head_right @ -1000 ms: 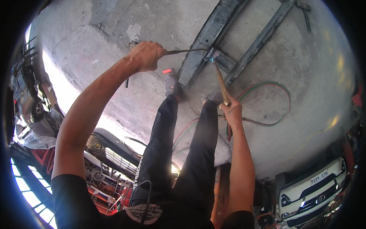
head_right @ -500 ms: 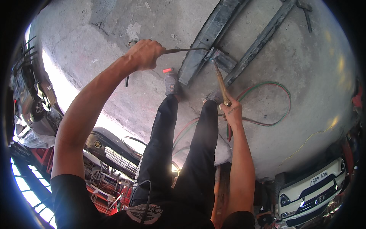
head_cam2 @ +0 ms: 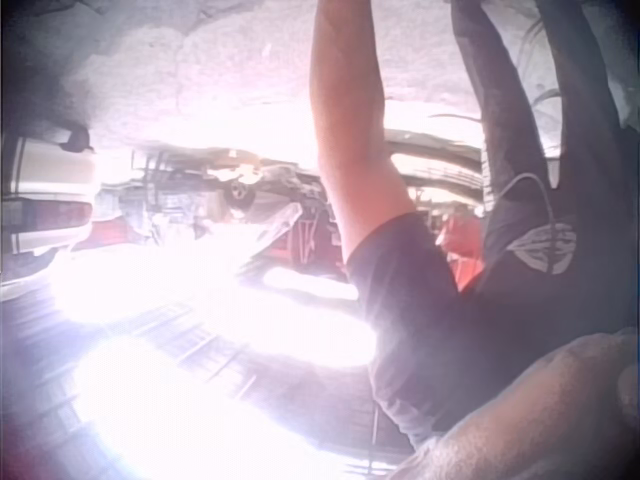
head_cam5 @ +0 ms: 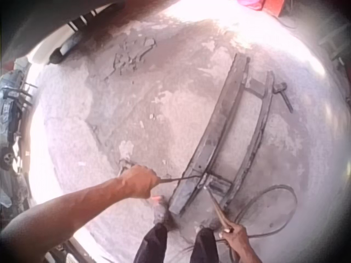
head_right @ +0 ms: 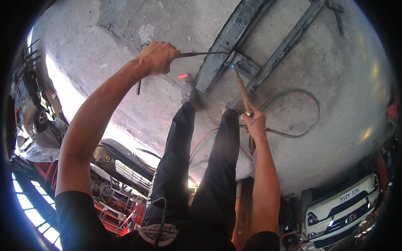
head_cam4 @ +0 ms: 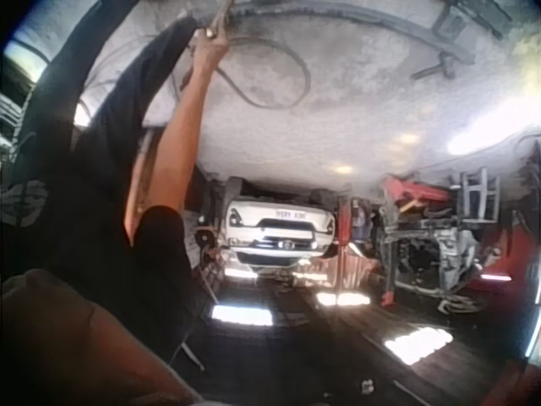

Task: The person uses a welding torch to join metal frame pieces on the floor of a workshop. They hold a filler rod in one hand and the torch in the other, applying heat and filler to the seams of the metal structure.

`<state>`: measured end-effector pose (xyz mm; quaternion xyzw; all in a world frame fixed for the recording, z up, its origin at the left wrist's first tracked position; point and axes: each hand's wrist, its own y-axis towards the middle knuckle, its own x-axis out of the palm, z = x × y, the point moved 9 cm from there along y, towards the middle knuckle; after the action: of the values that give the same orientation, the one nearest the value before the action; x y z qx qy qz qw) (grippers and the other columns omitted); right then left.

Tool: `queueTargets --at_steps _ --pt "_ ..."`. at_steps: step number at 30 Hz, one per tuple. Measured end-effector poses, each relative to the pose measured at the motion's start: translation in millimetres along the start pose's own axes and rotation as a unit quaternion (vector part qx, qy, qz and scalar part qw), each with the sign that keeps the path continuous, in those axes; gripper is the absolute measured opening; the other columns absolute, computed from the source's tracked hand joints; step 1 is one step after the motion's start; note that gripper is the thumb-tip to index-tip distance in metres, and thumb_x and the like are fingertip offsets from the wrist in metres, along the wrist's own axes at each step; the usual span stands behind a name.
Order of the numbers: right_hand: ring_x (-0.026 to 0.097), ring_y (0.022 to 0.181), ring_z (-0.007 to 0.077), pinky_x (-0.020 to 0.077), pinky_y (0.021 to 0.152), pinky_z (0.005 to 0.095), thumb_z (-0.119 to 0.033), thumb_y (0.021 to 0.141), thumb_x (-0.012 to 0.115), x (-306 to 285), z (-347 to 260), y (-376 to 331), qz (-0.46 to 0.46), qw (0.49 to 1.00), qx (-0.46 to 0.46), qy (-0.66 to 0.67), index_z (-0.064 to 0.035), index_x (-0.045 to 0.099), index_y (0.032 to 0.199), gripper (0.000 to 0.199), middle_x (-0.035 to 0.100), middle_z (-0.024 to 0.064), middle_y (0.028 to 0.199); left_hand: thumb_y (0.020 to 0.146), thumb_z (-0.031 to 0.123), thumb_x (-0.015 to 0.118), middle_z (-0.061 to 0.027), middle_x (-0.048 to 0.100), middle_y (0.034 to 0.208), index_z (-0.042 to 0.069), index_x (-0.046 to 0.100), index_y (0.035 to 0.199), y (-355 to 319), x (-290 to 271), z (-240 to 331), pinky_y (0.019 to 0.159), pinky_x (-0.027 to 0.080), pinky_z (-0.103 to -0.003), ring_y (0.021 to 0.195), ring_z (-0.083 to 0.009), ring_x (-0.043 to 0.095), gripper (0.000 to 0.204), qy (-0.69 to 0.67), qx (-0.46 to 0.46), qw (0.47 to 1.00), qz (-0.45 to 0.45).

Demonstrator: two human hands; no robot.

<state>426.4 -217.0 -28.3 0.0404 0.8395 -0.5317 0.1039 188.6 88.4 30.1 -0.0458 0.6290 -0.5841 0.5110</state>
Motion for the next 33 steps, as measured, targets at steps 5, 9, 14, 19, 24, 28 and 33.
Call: queueTargets --at_steps 5,9,14,19,24,28,33 --pt "0.057 0.049 0.0102 0.0469 0.042 0.0296 0.001 0.088 0.068 0 1 -1 0.001 1.0 -0.002 -0.003 -0.0097 0.059 0.15 0.063 0.063 0.0029 0.078 0.077 -0.006 0.068 -0.0144 0.076 0.105 0.011 0.075 0.122 1 -2 1 0.093 0.058 -0.044 0.106 -0.0336 0.072 0.049 -0.004 0.001 1.0 -0.006" --pt "0.057 0.049 0.0102 0.0466 0.042 0.0297 0.002 0.088 0.068 0 0 -1 0.003 1.0 -0.006 -0.001 -0.0091 0.059 0.15 0.063 0.062 0.0025 0.078 0.076 -0.007 0.067 -0.0147 0.076 0.105 0.011 0.075 0.121 0 -1 -3 0.093 0.058 -0.044 0.105 -0.0338 0.073 0.049 -0.003 0.003 1.0 0.01" --pt "0.057 0.049 0.0104 0.0462 0.042 0.0301 0.002 0.088 0.068 1 7 1 0.004 1.0 -0.006 0.003 -0.0085 0.058 0.15 0.064 0.063 0.0024 0.077 0.075 -0.008 0.066 -0.0149 0.076 0.104 0.012 0.075 0.122 1 -2 -3 0.091 0.059 -0.044 0.103 -0.0335 0.073 0.052 0.002 0.004 1.0 0.001" --pt "0.057 0.049 0.0105 0.0463 0.042 0.0302 0.002 0.087 0.069 1 10 3 0.002 1.0 -0.006 0.003 -0.0089 0.058 0.15 0.065 0.063 0.0026 0.077 0.078 0.001 0.069 -0.0148 0.076 0.101 0.012 0.075 0.12 2 1 -8 0.091 0.059 -0.043 0.102 -0.0329 0.073 0.044 0.003 0.01 1.0 0.012" --pt "0.057 0.05 0.0106 0.0467 0.043 0.0303 0.002 0.087 0.069 1 5 1 0.001 1.0 -0.014 0.006 -0.0085 0.06 0.149 0.063 0.063 0.0029 0.078 0.08 0.004 0.073 -0.0143 0.076 0.102 0.013 0.075 0.122 4 2 -11 0.092 0.058 -0.042 0.104 -0.0318 0.074 0.043 0.009 -0.001 1.0 0.0" --pt "0.057 0.051 0.0101 0.0468 0.044 0.0299 0.002 0.087 0.069 0 3 0 0.001 1.0 -0.006 0.004 -0.0078 0.06 0.149 0.063 0.063 0.0029 0.078 0.077 -0.005 0.069 -0.0127 0.077 0.097 0.012 0.076 0.119 4 0 -12 0.087 0.059 -0.043 0.097 -0.0309 0.074 0.046 -0.001 0.0 1.0 0.02" --pt "0.057 0.05 0.0098 0.0466 0.044 0.0297 0.002 0.087 0.069 0 1 -2 0.0 1.0 -0.001 -0.001 -0.0077 0.06 0.149 0.063 0.063 0.0026 0.078 0.074 -0.009 0.067 -0.0117 0.077 0.093 0.011 0.077 0.116 2 -1 -12 0.084 0.059 -0.042 0.094 -0.0304 0.075 0.048 -0.002 0.006 0.999 0.047"
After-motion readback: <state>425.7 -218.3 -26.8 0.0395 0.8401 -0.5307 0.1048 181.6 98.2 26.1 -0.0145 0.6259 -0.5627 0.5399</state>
